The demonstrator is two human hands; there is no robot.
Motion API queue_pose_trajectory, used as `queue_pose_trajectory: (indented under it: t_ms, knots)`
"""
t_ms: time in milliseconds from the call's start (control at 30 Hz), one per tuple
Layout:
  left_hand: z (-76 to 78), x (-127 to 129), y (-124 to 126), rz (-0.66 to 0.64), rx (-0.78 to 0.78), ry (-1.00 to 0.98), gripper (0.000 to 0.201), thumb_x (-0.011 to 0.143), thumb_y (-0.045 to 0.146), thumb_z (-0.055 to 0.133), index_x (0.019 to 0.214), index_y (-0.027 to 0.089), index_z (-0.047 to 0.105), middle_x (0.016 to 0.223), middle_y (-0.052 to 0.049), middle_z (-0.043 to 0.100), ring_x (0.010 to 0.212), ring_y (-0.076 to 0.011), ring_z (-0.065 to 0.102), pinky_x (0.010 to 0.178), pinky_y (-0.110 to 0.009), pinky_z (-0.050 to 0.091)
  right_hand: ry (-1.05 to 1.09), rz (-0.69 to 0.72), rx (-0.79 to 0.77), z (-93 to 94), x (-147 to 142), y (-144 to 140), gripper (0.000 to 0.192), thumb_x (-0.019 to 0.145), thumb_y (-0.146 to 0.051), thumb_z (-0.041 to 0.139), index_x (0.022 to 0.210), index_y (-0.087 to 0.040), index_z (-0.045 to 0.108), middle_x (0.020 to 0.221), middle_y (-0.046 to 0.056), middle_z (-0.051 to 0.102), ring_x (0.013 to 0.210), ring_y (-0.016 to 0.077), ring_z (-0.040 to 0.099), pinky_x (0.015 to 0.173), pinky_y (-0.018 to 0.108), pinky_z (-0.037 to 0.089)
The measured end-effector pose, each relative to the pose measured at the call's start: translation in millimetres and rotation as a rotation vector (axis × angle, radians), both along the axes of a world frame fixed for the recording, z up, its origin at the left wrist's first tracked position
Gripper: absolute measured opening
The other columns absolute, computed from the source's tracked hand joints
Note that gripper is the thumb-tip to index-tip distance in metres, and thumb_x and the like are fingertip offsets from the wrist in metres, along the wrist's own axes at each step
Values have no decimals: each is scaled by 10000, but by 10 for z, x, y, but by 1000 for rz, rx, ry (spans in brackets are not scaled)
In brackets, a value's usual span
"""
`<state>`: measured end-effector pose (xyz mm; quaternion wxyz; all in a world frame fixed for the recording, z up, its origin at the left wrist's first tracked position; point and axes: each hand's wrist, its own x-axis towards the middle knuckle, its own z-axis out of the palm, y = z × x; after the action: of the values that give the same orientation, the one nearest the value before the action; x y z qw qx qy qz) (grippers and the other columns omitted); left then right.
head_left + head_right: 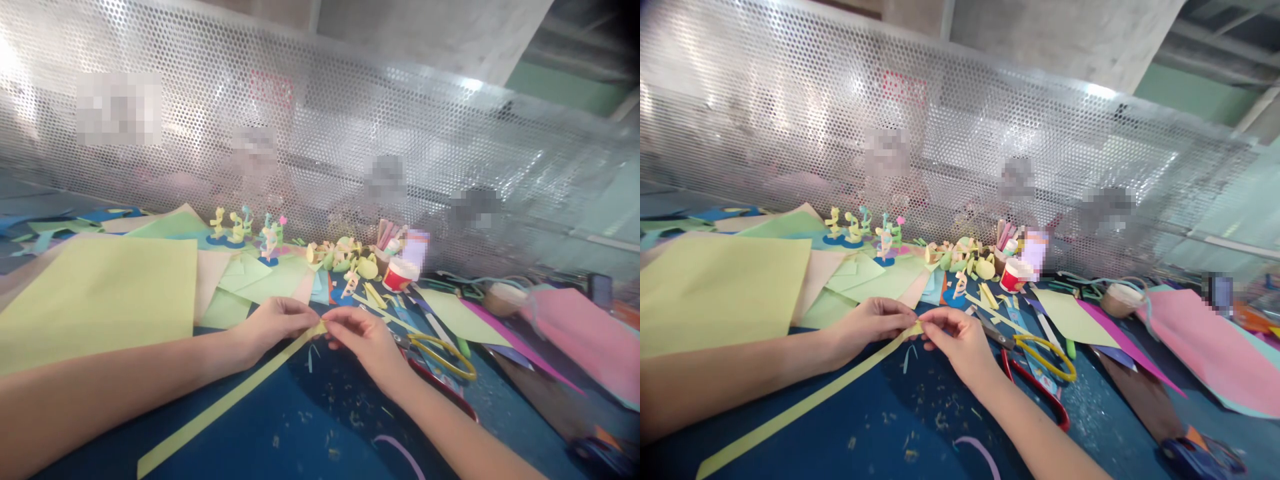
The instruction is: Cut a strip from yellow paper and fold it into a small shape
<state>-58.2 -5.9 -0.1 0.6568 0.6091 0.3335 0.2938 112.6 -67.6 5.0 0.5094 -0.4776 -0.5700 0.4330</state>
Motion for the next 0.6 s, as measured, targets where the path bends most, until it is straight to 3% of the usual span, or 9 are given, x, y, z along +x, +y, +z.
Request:
queue_pose_trajectory:
  t_ms: [167,433,600]
  knots:
    - [24,-1,-18,-9,-51,-41,246,674,328,668,803,121,699,669,-38,643,592,-108,544,553,-209,382,33,10,-41,16,5,-13,199,749,-351,656,866,-194,691,762,11,679,697,143,637,696,274,544]
    - [124,6,-78,5,-46,-56,297,663,395,658,740,110,691,676,-57,651,622,-143,573,581,-236,416,24,-10,-42,22,-5,-4,217,725,-371,675,837,-187,696,801,24,691,725,169,649,707,296,550]
    - [67,0,-47,31,4,-4,318,648,424,673,756,127,699,598,-13,612,504,-89,473,494,-215,334,-26,-23,-30,28,5,-9,221,724,-382,671,841,-195,690,753,20,686,691,168,642,703,309,534]
